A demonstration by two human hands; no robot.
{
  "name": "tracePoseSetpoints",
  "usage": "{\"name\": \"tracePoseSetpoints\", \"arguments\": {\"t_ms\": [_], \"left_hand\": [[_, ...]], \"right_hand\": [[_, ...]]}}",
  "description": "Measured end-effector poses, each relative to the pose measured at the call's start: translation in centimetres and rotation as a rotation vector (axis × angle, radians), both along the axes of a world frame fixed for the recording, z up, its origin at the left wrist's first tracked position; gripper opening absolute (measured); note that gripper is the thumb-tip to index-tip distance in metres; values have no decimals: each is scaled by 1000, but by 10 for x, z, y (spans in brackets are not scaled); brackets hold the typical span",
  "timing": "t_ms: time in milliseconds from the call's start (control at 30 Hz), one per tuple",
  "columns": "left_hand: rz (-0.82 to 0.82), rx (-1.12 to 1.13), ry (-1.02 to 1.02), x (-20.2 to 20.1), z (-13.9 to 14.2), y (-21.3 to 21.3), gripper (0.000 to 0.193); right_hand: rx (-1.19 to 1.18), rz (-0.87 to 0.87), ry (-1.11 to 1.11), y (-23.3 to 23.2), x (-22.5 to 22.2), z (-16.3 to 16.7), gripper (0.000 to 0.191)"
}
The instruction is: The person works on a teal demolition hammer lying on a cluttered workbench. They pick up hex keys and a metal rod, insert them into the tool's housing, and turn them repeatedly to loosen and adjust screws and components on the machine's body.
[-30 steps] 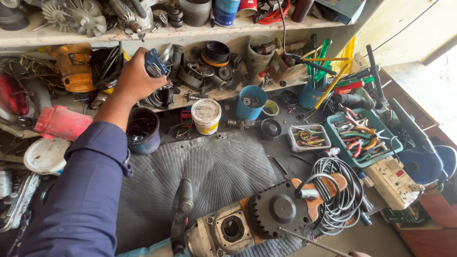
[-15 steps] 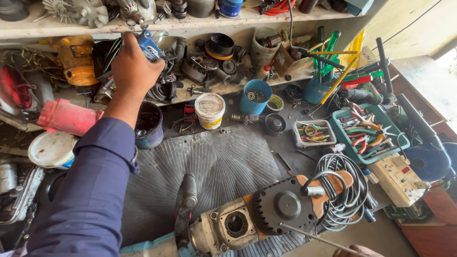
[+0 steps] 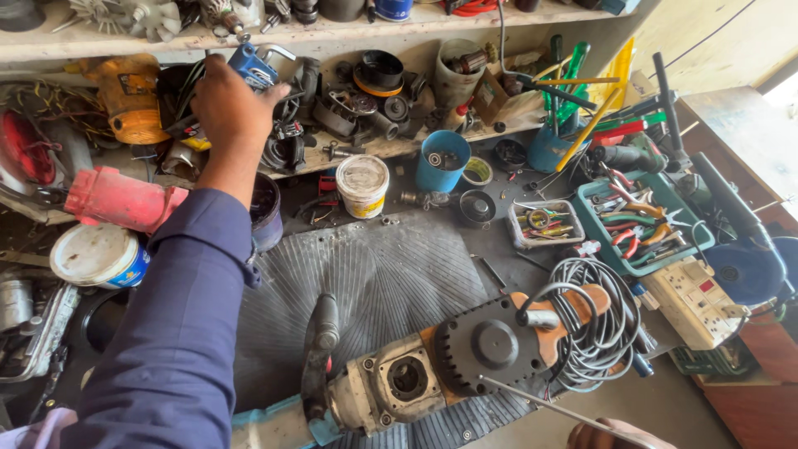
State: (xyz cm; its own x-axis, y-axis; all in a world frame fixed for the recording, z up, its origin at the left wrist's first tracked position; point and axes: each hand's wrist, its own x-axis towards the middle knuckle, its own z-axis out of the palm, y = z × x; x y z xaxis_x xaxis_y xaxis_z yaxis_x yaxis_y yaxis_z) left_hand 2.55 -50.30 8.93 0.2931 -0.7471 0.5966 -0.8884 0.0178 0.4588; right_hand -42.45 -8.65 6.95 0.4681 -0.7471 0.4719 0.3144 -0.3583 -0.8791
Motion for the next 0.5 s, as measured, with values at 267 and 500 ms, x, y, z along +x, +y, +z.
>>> {"name": "tracePoseSetpoints", "arguments": {"t_ms": [267, 500], "left_hand": [[-141, -234, 80, -17, 3, 106, 90], [-1218, -10, 296, -92, 15, 362, 50]], "right_hand": [[-43, 108, 32, 12, -12, -5, 37], [-160, 419, 196, -29, 10, -1, 36]]}}
